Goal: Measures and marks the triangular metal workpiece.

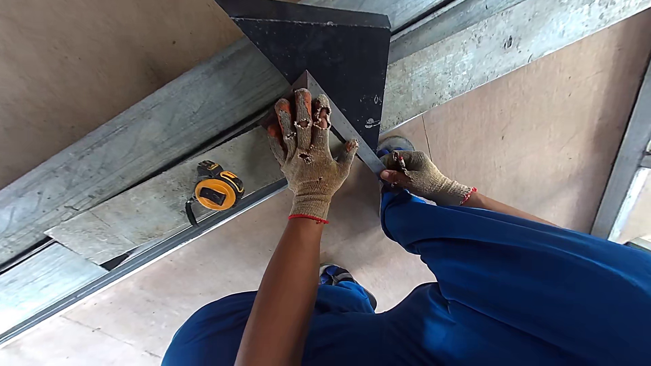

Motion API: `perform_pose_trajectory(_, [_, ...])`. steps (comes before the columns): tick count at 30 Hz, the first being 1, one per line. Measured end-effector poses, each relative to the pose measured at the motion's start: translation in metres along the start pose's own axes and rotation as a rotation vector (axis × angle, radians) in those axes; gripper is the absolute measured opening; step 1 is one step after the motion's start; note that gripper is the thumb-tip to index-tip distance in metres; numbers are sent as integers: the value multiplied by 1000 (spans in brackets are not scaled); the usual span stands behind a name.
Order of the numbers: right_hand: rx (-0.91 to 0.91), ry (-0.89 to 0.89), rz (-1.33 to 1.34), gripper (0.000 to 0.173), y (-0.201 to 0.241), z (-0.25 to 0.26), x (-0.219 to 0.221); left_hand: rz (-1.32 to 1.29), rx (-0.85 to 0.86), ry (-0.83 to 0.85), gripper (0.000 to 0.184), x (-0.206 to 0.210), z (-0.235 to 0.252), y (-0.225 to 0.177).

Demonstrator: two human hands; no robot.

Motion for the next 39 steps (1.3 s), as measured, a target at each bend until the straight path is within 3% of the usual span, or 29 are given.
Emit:
perform_pose_trajectory(15, [-43, 3, -67, 21, 1, 8, 1, 33, 13, 23, 97, 0, 3, 1])
perform_pose_trajectory(20, [96, 43, 209, 9, 5, 24, 12, 17, 23, 30, 94, -2, 4, 1])
perform_pose_trajectory(28, [199, 83, 470, 11, 15, 17, 17, -6, -8, 102, 96, -9, 8, 0])
perform_pose_trajectory(39, [268, 184, 545, 20, 47, -3, 11, -91, -36, 205, 88, -34, 20, -4])
Point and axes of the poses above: each hand's wrist, its own z-axis towards the middle knuckle, its own x-axis out of the palm, y = z × x, the point moved 1 cm from there along z, towards the middle knuckle, and after that the axes turned 9 degrees about x, right-handed, at the moved point
